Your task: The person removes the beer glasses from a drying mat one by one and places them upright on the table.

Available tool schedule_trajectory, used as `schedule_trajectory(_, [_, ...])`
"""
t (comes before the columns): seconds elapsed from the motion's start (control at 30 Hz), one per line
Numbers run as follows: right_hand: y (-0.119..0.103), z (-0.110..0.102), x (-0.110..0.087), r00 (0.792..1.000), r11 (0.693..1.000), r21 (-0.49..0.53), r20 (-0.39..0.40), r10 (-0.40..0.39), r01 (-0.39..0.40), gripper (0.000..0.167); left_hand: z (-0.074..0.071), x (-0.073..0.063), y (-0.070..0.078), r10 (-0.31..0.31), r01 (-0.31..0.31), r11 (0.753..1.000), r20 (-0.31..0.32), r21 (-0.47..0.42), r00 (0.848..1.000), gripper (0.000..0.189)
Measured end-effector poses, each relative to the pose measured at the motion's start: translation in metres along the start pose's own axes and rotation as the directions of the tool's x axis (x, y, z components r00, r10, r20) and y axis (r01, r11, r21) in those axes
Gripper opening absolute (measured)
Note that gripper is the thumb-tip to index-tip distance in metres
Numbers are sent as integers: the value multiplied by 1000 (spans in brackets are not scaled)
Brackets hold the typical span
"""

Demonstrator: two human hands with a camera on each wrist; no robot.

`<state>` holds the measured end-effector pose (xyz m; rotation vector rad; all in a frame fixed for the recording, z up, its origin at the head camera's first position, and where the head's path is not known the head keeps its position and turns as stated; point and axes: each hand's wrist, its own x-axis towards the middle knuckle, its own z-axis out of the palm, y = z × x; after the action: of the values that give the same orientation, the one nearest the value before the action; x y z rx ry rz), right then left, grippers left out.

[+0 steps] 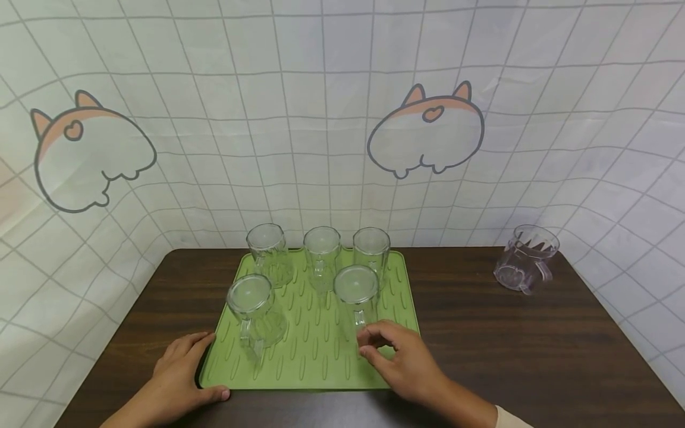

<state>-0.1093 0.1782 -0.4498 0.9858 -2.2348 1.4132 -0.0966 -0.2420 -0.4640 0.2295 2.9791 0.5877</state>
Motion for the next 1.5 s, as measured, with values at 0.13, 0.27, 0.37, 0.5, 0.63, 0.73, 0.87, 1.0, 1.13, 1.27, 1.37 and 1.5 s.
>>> schedule_trajectory(0.13, [-1, -5, 0, 1000, 1000, -30, -10, -8, 7, 33, -3, -1, 3, -16, 16, 1000, -10, -7, 1000, 119])
schedule_trajectory(0.27, [-2, -9, 0, 1000, 997, -65, 1, 28, -28, 31, -7, -1, 7, -15, 14, 1000, -28, -17, 999, 117])
schedule_trajectory(0.37, [-1, -11, -1, 1000, 997, -74, 5, 5, -4, 33, -11, -2, 10, 4, -7, 1000, -76, -28, 997, 110])
schedule_trajectory(0.5, [-1, -13, -1, 999, 995, -92, 3, -41, 41, 37, -26, -4, 15, 16, -23, 999, -148, -47, 989, 97])
schedule_trajectory(0.63, [-2, -16, -1, 999, 994, -102, 6, -47, 47, 40, -45, -4, 21, 11, -40, 993, -253, -112, 968, 82])
schedule_trajectory(0.73, [-3, -17, -1, 998, 993, -100, 12, -66, 67, 40, -56, -5, 29, 10, -70, 983, -334, -168, 943, 72])
schedule_trajectory(0.87, [-3, -19, -1, 996, 991, -104, 19, -87, 88, 37, -65, -6, 42, 36, -130, 971, -415, -200, 909, 64])
schedule_trajectory(1.0, [-5, -21, -1, 996, 990, -107, 20, -92, 94, 36, -68, -4, 56, 104, -224, 955, -486, -195, 868, 56])
schedule_trajectory(1.13, [-5, -22, 0, 993, 987, -106, 5, -121, 121, 39, -67, 0, 71, 192, -331, 929, -544, -168, 817, 54])
schedule_trajectory(1.27, [-5, -24, 0, 993, 987, -105, -6, -120, 119, 42, -64, 3, 88, 292, -444, 887, -594, -125, 750, 55])
schedule_trajectory(1.37, [-7, -26, 1, 994, 989, -110, -8, -105, 104, 44, -62, 3, 103, 362, -514, 852, -601, -95, 712, 56])
schedule_trajectory(1.5, [-8, -28, 2, 993, 987, -107, -12, -122, 120, 46, -57, 4, 121, 449, -578, 814, -561, -65, 695, 56])
